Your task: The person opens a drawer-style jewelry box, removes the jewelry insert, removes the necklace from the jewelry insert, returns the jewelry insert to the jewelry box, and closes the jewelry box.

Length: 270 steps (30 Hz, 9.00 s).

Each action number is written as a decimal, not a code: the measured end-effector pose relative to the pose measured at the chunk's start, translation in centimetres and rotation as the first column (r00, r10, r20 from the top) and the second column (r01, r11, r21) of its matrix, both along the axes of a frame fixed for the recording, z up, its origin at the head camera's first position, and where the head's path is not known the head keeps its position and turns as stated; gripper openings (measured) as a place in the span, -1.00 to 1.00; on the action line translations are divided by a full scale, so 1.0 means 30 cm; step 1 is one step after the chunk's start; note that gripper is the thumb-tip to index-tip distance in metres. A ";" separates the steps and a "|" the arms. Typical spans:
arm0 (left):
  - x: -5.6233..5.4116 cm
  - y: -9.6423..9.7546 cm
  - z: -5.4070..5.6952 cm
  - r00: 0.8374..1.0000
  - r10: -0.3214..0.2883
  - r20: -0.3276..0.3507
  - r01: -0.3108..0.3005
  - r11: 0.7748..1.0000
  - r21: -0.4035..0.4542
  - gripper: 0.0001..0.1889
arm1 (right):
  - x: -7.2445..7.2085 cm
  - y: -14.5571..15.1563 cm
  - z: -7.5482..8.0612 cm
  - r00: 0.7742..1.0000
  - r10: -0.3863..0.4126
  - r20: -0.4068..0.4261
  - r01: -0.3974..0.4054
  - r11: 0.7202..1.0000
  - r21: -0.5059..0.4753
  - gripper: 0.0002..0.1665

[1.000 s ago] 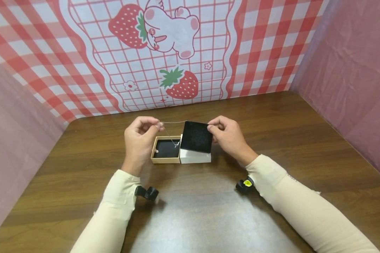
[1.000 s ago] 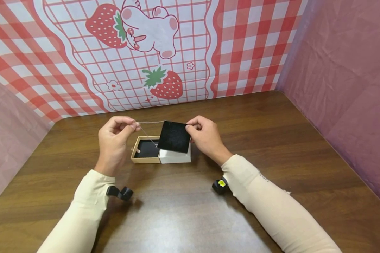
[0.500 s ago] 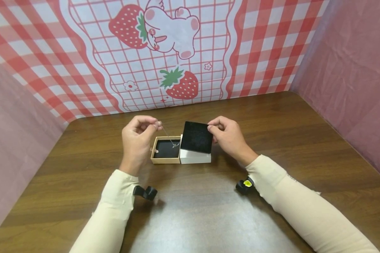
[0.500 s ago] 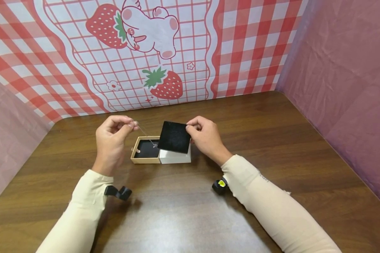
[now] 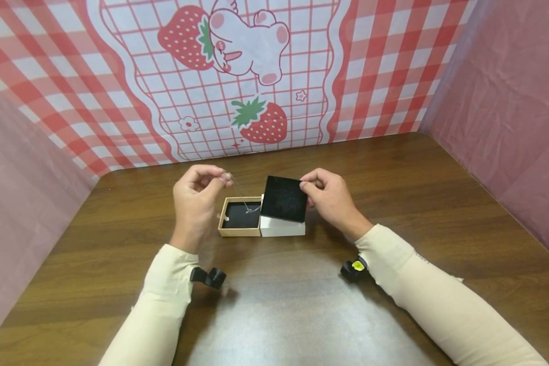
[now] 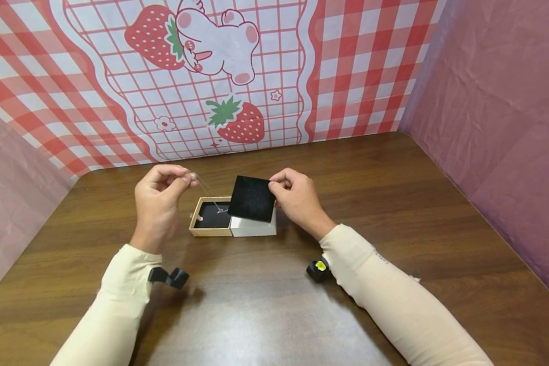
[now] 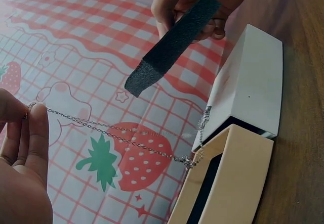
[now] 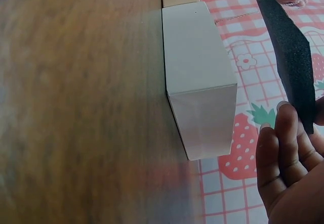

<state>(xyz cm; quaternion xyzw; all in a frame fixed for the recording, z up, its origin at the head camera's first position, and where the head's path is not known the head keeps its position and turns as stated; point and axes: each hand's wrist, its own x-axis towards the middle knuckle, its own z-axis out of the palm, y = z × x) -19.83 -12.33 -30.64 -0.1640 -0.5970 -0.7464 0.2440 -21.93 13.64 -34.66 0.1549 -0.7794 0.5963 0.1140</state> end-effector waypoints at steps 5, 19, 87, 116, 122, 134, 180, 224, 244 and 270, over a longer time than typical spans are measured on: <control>0.001 -0.011 0.012 1.000 0.006 -0.013 -0.006 1.000 0.005 -0.82 | 0.002 -0.001 0.001 1.000 -0.003 -0.002 0.003 1.000 -0.005 -0.89; -0.005 -0.044 0.030 0.999 0.010 -0.041 -0.009 1.000 0.015 -0.83 | 0.000 -0.001 0.000 1.000 -0.003 0.015 0.002 1.000 0.007 -0.89; 0.014 -0.176 0.146 0.996 0.028 -0.081 0.003 0.934 0.357 -0.90 | -0.003 -0.007 -0.007 0.999 0.008 0.033 -0.009 0.999 0.046 -0.87; -0.017 -0.237 0.121 0.992 0.101 -0.079 -0.064 0.921 0.383 -0.90 | -0.006 -0.006 -0.010 1.000 0.017 0.025 -0.019 0.997 0.077 -0.87; -0.022 -0.235 0.117 0.990 0.120 -0.076 -0.082 0.919 0.387 -0.92 | -0.006 -0.005 -0.013 1.000 0.015 0.026 -0.017 0.997 0.078 -0.87; -0.026 -0.227 0.106 0.992 0.113 -0.056 -0.085 0.923 0.375 -0.91 | -0.009 -0.008 -0.014 0.999 0.014 0.031 -0.016 0.998 0.065 -0.86; -0.047 -0.230 0.064 0.988 0.149 0.028 -0.150 0.940 0.306 -0.86 | -0.005 -0.005 -0.012 0.999 0.013 0.041 -0.016 0.997 0.076 -0.85; -0.080 -0.258 -0.005 0.986 0.132 0.104 -0.158 0.941 0.301 -0.84 | -0.002 -0.006 -0.017 0.999 0.021 0.030 -0.023 0.997 0.078 -0.86; -0.097 -0.273 -0.053 0.968 0.132 0.214 -0.181 0.958 0.225 -0.84 | -0.002 -0.005 -0.019 0.999 0.022 0.023 -0.024 0.997 0.079 -0.86; -0.109 -0.266 -0.104 0.938 0.171 0.301 -0.208 0.974 0.094 -0.80 | -0.004 -0.005 -0.018 1.000 0.023 0.021 -0.025 0.997 0.074 -0.87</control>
